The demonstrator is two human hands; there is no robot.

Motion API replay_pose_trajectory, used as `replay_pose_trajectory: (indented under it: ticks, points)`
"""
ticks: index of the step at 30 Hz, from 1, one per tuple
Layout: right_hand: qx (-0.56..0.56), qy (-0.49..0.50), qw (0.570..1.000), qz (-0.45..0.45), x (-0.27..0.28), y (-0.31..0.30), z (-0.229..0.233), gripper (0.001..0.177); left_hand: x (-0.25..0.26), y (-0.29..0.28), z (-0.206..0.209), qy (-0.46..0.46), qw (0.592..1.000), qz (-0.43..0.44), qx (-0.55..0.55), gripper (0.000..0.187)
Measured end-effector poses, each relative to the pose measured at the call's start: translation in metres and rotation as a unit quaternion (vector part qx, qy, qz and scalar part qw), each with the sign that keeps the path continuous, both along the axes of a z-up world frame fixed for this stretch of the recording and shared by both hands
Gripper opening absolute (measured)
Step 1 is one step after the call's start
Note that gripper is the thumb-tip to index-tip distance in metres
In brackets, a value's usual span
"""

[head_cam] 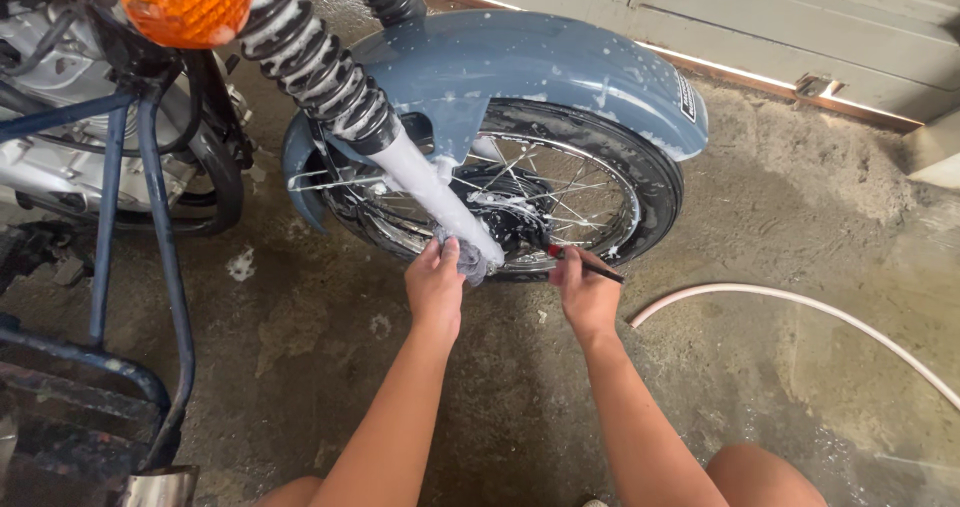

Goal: The person washes a motorcycle by wiping the headlight, front fender, fork, and wheel with a cloth and cleaning detailed areas with a brush.

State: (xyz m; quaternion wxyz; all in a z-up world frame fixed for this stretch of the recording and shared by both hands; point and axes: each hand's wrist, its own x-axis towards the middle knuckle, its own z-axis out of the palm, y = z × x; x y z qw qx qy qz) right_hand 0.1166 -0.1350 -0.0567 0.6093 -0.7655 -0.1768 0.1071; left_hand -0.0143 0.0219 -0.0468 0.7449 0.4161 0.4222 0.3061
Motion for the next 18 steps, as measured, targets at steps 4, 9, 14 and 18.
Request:
replay_pose_trajectory:
  ticks: [4,9,14,18]
  points:
    - [0.019,0.018,0.999,0.027,0.01,-0.008,-0.005,0.029,0.0,-0.005,-0.012,-0.049,0.998,0.032,-0.008,0.037]
    - [0.089,0.073,0.993,0.041,0.02,-0.007,0.0,0.03,0.002,-0.017,-0.029,-0.002,0.999,0.036,-0.026,0.036]
    - [-0.053,0.018,0.996,0.073,0.017,-0.012,-0.001,0.032,0.007,-0.035,-0.033,0.014,0.995,0.028,-0.09,0.031]
    - [0.094,0.075,0.992,0.045,0.011,-0.009,-0.008,0.033,0.008,-0.039,-0.048,-0.038,0.996,0.0,-0.08,0.029]
